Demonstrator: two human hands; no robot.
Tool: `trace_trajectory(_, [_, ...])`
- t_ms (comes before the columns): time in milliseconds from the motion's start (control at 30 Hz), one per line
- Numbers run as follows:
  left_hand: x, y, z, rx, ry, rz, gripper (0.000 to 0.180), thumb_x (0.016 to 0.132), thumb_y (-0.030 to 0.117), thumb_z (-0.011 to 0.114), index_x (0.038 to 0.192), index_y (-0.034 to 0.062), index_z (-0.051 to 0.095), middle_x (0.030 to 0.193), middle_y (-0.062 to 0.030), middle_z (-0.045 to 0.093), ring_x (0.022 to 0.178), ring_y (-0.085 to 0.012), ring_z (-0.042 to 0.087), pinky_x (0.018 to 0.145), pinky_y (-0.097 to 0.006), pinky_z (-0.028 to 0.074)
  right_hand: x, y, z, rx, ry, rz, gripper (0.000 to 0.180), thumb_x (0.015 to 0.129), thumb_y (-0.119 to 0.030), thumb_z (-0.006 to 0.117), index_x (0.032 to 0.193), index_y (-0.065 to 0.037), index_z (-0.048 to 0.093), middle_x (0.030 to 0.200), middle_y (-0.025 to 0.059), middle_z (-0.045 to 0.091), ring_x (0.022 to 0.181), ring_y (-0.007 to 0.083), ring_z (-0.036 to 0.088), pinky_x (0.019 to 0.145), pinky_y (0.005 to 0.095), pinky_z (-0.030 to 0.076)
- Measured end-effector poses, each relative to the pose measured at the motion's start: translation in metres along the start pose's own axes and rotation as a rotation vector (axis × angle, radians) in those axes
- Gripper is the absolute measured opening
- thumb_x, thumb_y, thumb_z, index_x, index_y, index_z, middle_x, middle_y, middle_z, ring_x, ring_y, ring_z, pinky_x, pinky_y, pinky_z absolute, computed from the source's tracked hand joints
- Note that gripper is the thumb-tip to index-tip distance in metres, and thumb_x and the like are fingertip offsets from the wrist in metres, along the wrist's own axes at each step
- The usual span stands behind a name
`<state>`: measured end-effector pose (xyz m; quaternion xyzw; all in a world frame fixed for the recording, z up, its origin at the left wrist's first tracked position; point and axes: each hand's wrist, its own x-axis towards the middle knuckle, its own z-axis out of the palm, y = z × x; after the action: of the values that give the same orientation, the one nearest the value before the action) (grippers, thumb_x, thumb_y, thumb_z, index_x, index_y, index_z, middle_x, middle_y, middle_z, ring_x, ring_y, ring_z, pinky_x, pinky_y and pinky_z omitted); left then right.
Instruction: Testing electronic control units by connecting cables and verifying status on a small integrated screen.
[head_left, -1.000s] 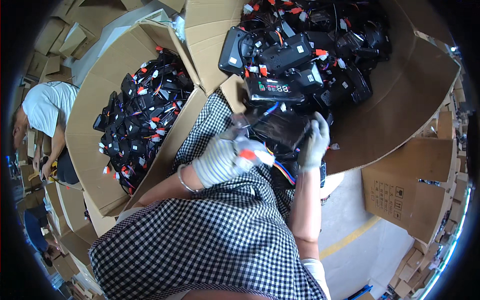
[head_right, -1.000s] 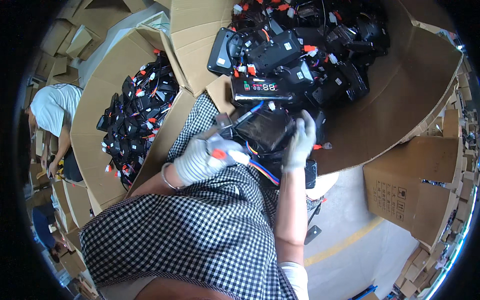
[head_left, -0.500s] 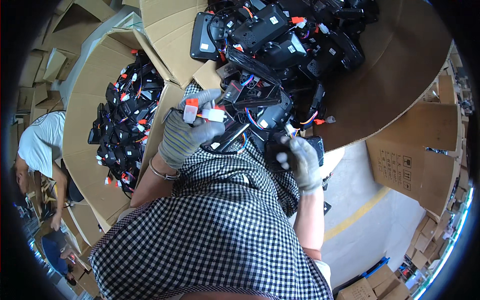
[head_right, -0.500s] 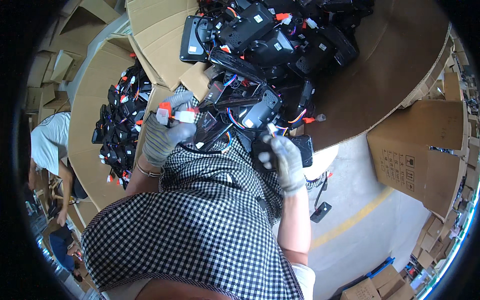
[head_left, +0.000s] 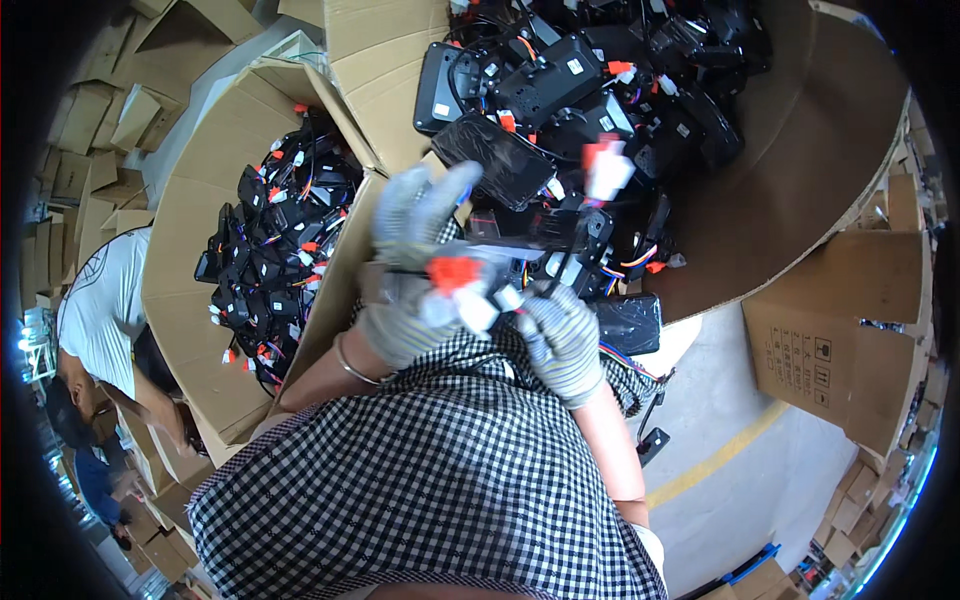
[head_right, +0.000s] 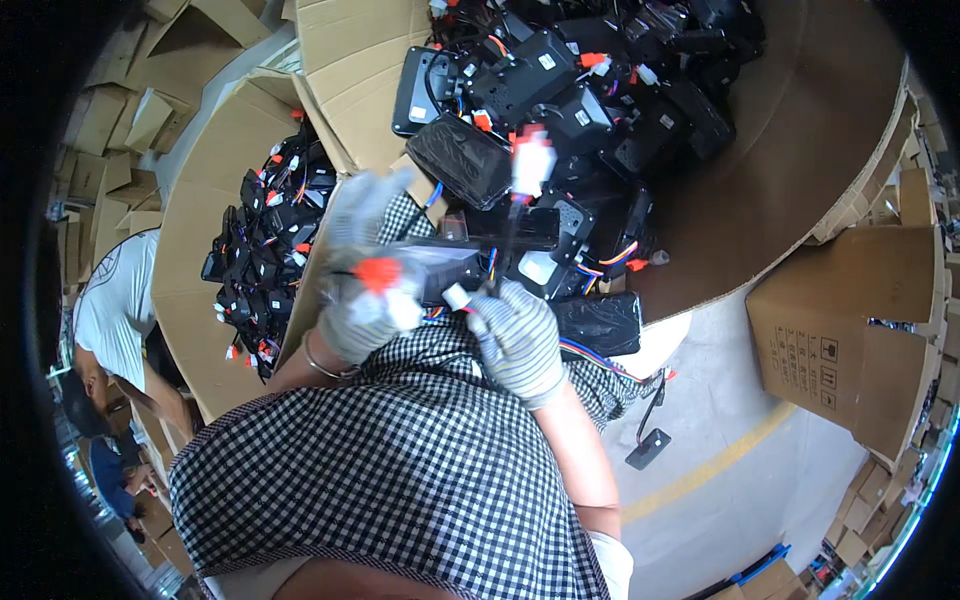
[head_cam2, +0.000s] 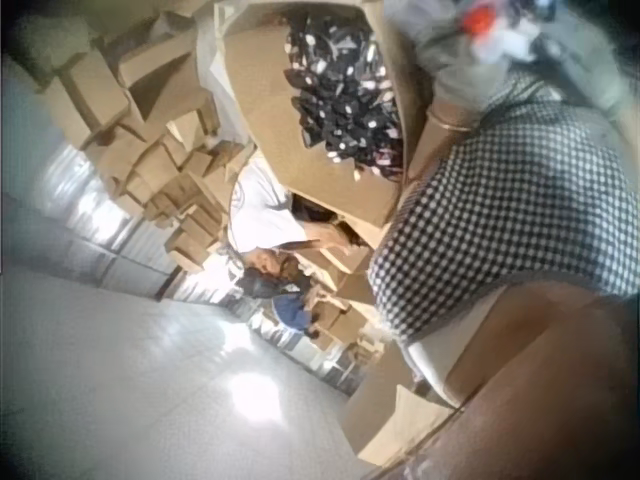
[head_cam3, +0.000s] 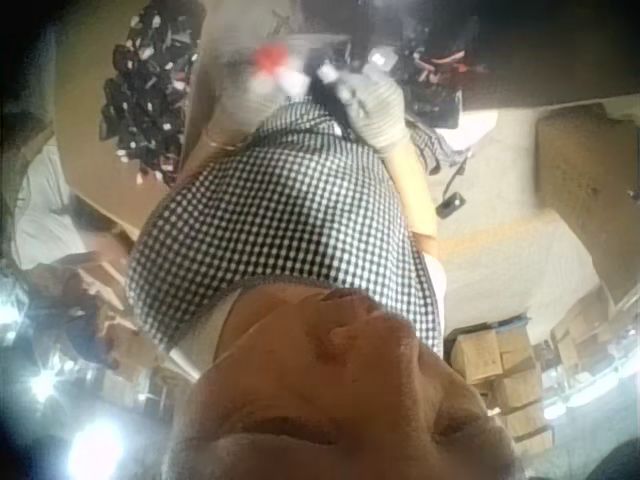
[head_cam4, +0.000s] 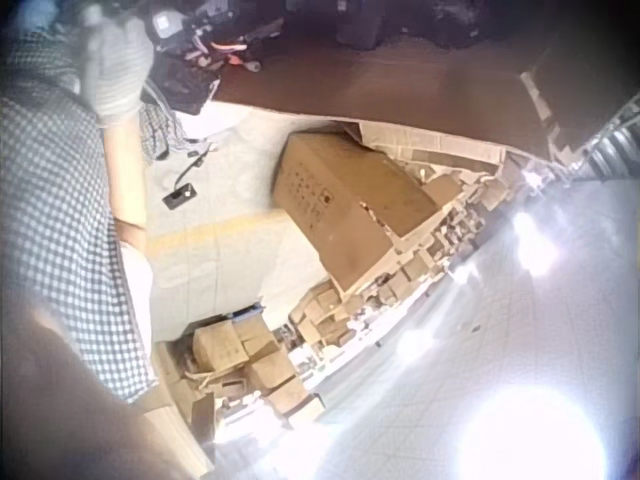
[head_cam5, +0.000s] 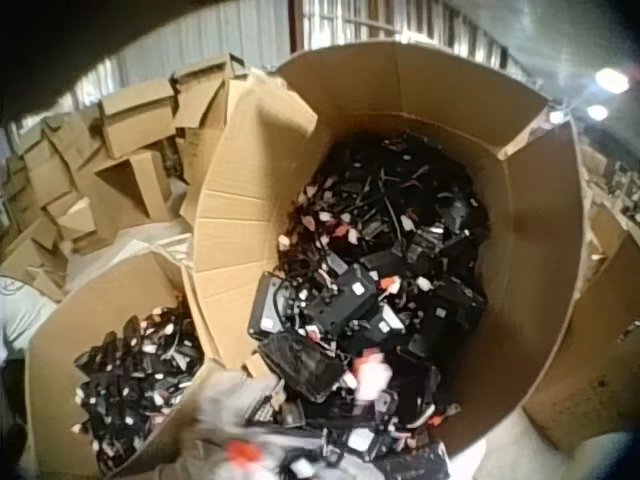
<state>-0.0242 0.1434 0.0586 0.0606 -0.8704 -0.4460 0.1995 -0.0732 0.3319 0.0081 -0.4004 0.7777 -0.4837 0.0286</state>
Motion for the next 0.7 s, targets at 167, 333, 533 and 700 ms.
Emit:
trace_trajectory(167, [-0.007,-0.029,0.027,-0.998,-0.387,-0.366,0.064,0.091,0.03,0.055,0.14,0.002,0.026,0.137,-0.0135,0.042,0.108,-0.0142,0.056,0.09,-0.027,0.044,-0.01,-0.005,0.018,-0.102,-0.251,-0.027,0.016,0.074,-0.012,0.064,0.087,-0.003,0.061,0.08,0.0143,0.057,0.068,0.031,0.058,0.058,0.0403,0.047])
trace_trajectory(333, [0.008,-0.007,0.021,-0.913,-0.274,-0.412,0.031,0.091,0.031,0.057,0.106,0.0038,0.058,0.078,-0.0007,0.057,0.067,-0.0091,0.052,0.069,-0.026,0.046,-0.021,-0.002,0.017,0.054,-0.259,0.113,0.012,0.078,-0.011,0.061,0.087,-0.005,0.061,0.095,0.0165,0.059,0.079,0.0345,0.059,0.07,0.0412,0.049])
trace_trajectory(533, [-0.01,-0.032,0.013,-0.808,-0.229,-0.634,0.026,0.091,0.027,0.056,0.102,0.0033,0.059,0.077,-0.001,0.057,0.067,-0.0071,0.052,0.063,-0.024,0.045,0.006,-0.033,-0.055,0.758,0.101,0.727,0.026,0.091,-0.029,0.057,0.093,-0.004,0.063,0.066,-0.0036,0.055,0.054,0.0022,0.041,0.053,0.0169,0.031])
trace_trajectory(700, [-0.014,-0.016,0.02,-0.7,-0.182,-0.337,0.033,0.087,0.011,0.057,0.118,0.0011,0.055,0.095,-0.0046,0.064,0.078,-0.0129,0.06,0.072,-0.026,0.049,0.022,-0.044,-0.051,0.87,-0.038,0.793,0.033,0.088,-0.035,0.061,0.087,-0.002,0.068,0.061,-0.0053,0.051,0.052,0.0019,0.037,0.05,0.0174,0.028])
